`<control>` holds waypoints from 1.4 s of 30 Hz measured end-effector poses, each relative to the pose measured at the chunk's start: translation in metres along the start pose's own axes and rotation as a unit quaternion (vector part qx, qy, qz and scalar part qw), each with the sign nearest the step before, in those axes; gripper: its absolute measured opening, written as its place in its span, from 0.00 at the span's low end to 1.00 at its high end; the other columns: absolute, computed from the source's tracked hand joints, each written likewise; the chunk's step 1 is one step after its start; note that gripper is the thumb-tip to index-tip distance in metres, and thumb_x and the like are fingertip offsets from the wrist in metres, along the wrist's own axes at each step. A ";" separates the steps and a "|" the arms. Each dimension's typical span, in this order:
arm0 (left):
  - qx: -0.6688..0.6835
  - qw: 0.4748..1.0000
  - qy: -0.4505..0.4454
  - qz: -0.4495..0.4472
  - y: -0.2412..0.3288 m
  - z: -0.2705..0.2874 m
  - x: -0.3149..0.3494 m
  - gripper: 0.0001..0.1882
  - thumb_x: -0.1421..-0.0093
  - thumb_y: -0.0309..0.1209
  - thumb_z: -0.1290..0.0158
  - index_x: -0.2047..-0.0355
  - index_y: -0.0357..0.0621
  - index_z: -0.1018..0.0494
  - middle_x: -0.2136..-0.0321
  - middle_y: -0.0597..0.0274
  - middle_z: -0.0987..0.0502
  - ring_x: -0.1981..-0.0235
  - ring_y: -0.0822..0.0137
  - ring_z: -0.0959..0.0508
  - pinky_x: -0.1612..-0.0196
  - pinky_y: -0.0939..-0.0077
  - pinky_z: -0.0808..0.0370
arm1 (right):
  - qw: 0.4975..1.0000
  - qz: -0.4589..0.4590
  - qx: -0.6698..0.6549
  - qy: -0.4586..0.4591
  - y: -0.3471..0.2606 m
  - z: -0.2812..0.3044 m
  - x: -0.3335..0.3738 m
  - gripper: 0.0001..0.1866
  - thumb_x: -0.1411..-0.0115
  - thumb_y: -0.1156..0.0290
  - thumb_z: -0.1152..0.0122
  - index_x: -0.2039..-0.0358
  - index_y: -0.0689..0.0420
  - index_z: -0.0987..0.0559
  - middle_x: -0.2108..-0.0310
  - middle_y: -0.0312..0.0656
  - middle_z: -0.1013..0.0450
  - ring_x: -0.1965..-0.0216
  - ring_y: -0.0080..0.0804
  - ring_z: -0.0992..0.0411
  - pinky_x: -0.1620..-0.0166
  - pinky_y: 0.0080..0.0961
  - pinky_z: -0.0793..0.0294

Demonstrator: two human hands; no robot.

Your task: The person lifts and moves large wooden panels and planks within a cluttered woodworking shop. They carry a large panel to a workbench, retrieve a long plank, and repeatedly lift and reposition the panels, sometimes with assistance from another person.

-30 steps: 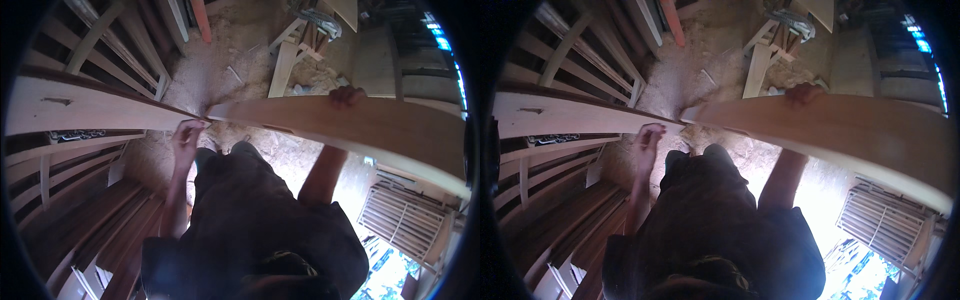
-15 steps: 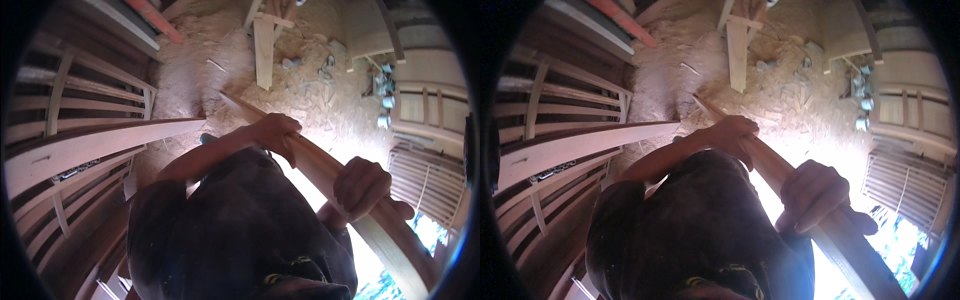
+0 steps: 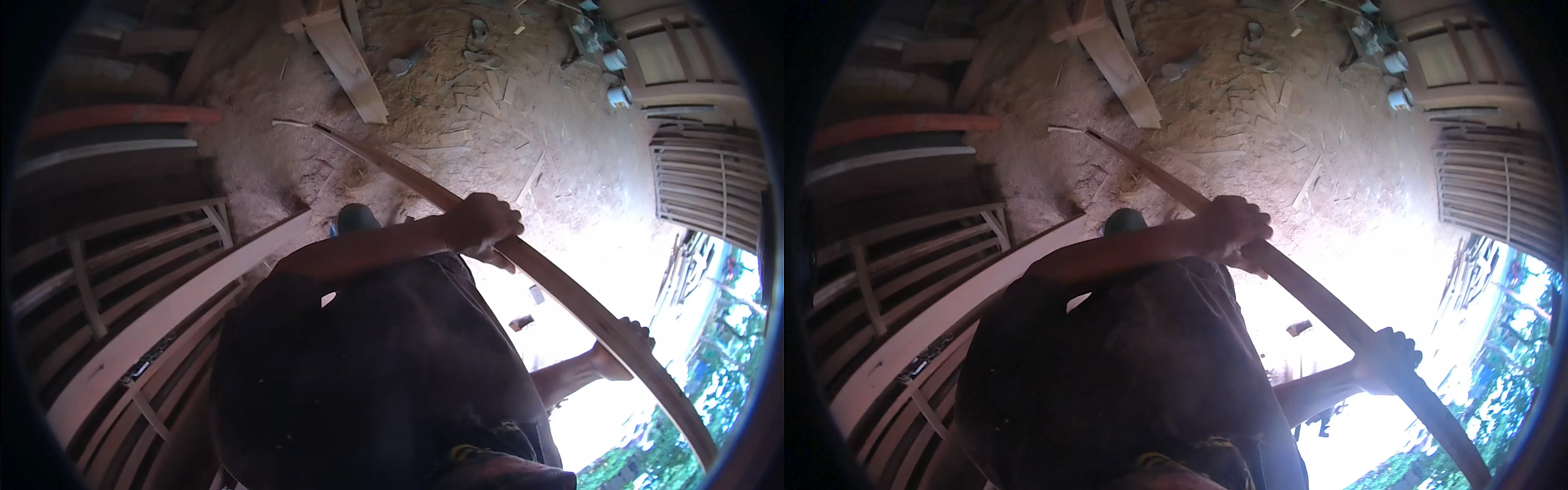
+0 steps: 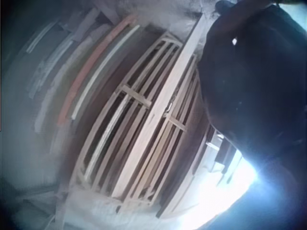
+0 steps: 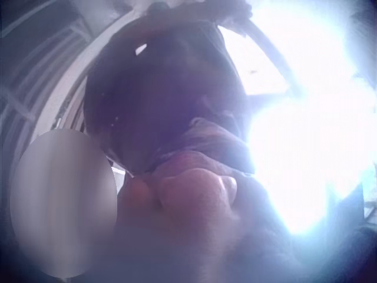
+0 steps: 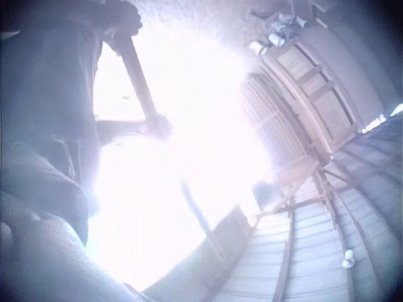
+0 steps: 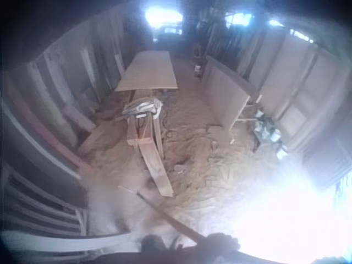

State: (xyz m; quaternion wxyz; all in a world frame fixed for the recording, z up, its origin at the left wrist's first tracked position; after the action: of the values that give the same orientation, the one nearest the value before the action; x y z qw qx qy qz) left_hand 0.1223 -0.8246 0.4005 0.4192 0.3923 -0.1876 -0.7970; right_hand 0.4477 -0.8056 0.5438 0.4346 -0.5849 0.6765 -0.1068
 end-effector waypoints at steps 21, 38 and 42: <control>0.090 0.958 -0.181 -0.205 -0.060 -0.016 -0.215 0.31 0.52 0.63 0.39 0.67 0.46 0.26 0.68 0.62 0.27 0.67 0.58 0.23 0.64 0.62 0.25 | 0.880 0.294 0.234 0.290 -0.068 0.057 -0.016 0.30 0.39 0.48 0.52 0.53 0.66 0.30 0.56 0.50 0.30 0.53 0.45 0.33 0.48 0.44 0.36; 0.059 0.911 -0.407 -0.038 -0.325 0.027 -0.319 0.25 0.48 0.46 0.36 0.54 0.47 0.27 0.61 0.58 0.20 0.55 0.53 0.21 0.52 0.57 0.27 | 0.919 0.254 0.210 0.215 0.037 0.078 -0.172 0.39 0.41 0.39 0.49 0.52 0.69 0.30 0.58 0.52 0.31 0.54 0.46 0.32 0.49 0.45 0.36; 0.082 0.919 -0.385 -0.038 -0.378 0.025 -0.361 0.27 0.49 0.48 0.36 0.53 0.49 0.27 0.59 0.59 0.20 0.54 0.54 0.21 0.51 0.58 0.26 | 0.910 0.249 0.217 0.250 0.083 0.088 -0.262 0.36 0.41 0.41 0.50 0.55 0.68 0.29 0.60 0.50 0.31 0.58 0.43 0.32 0.50 0.42 0.35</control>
State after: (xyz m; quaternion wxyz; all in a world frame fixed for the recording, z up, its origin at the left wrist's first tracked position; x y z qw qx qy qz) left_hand 0.0289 -0.3126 0.3477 0.2508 0.0949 -0.3842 -0.8834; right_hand 0.4365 -0.5177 0.5585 0.3799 -0.2425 0.8469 -0.2821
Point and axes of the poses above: each hand's wrist, its own x-axis away from the middle knuckle, its own z-axis out of the back of the hand, y = z × x, the point moved 7 cm from there along -x, towards the middle knuckle
